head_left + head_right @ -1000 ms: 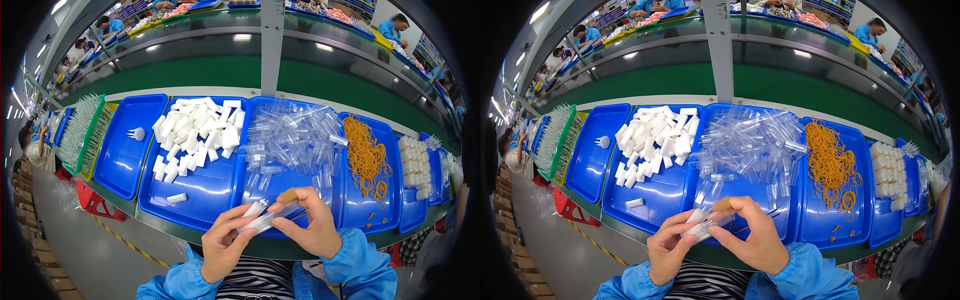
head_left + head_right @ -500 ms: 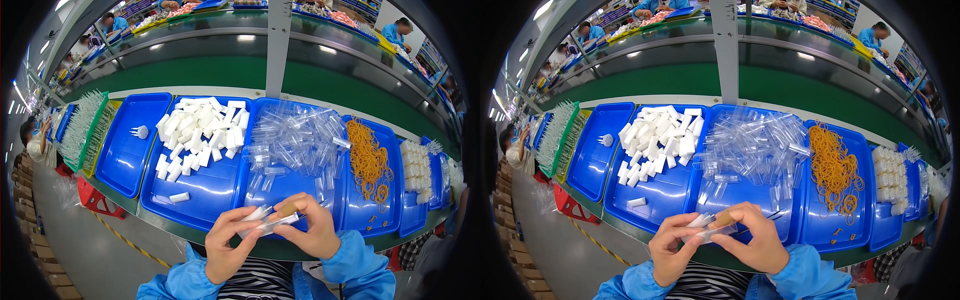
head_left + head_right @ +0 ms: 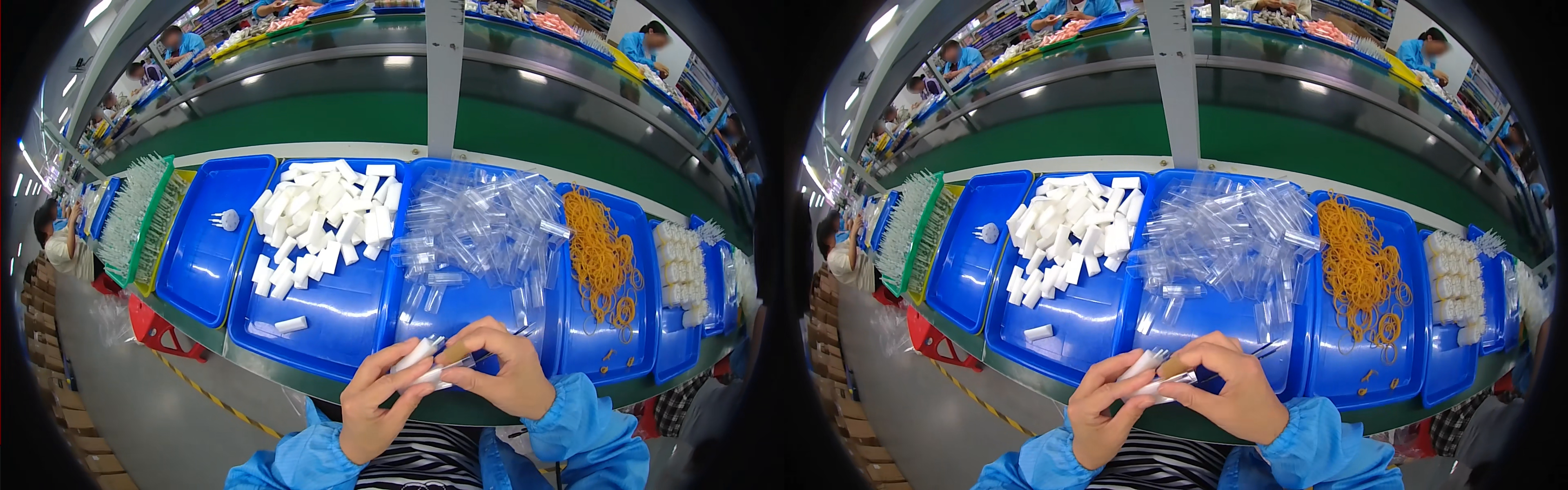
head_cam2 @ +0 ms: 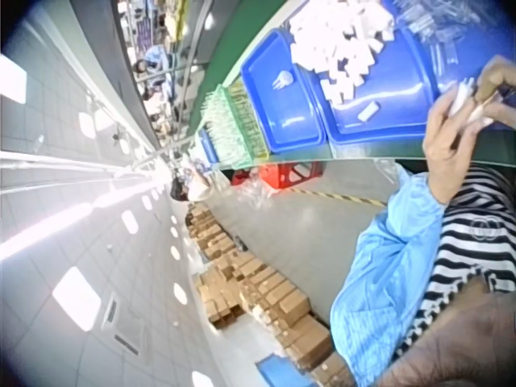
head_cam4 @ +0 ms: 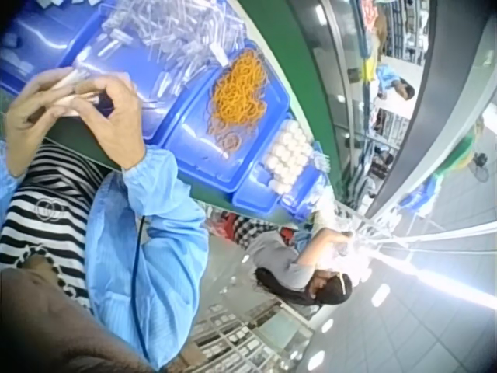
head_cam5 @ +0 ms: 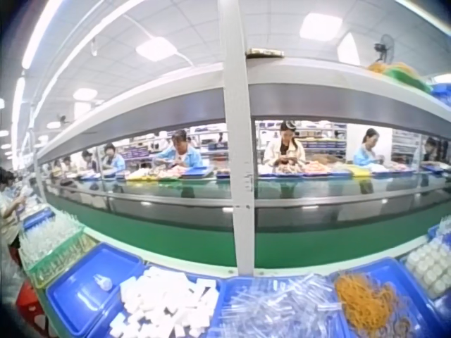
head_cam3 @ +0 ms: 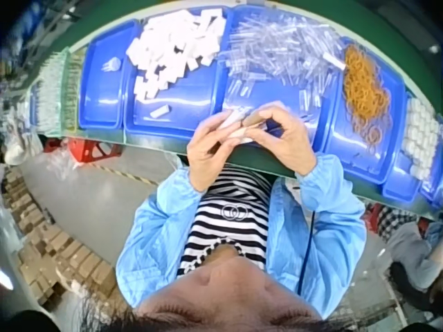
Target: The person assembles small white cylindrical components by inserting them into clear plastic sleeves. They then use tweezers to adjust the components and secure the bundle with a rubber band. The finished units are placed into a green tray on the assembly line.
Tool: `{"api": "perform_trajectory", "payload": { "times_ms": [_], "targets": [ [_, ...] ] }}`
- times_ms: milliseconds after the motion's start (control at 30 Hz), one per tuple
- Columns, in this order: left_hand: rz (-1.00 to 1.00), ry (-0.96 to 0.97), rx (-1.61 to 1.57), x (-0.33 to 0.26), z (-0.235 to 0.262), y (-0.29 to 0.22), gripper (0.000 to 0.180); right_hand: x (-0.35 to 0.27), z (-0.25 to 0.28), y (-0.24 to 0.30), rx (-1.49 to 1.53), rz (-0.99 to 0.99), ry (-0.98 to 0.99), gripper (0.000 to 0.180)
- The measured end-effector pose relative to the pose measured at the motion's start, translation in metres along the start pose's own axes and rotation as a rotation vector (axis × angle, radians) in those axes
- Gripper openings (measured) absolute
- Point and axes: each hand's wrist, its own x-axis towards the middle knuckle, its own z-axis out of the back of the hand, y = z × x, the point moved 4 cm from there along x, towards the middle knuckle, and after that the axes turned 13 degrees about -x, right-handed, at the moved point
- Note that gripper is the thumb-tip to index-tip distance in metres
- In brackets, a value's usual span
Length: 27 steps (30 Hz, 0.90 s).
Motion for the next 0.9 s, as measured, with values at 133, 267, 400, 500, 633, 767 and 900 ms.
{"api": "perform_trajectory", "payload": {
  "times_ms": [133,267,400,500,633,767,900],
  "targets": [
    [0.086,-0.044,-0.345,0.0,0.004,0.003,0.036,0.002,0.008,-0.003,0.271,-0.123,-0.082,0.024],
    [0.097,-0.068,-0.536,-0.008,0.006,0.011,0.031,-0.003,0.009,-0.002,0.358,-0.14,-0.067,0.028],
    [-0.052,0.031,-0.302,-0.014,0.007,0.011,0.031,-0.013,-0.005,-0.006,0.126,-0.023,-0.043,0.035],
    [-0.088,0.058,-0.272,-0.014,0.007,0.009,0.035,-0.008,0.002,-0.001,0.007,0.018,0.017,0.037],
    [0.135,0.018,-0.51,0.0,0.003,-0.003,0.037,0.0,0.014,0.008,-0.158,0.153,0.057,0.037],
    [0.253,0.215,-0.536,0.002,0.006,0.006,0.034,-0.009,0.007,0.016,-0.257,0.261,0.04,0.035],
    [0.276,0.211,-0.556,0.002,0.007,0.01,0.033,-0.009,0.014,0.018,-0.267,0.285,0.012,0.033]
  ]
}}
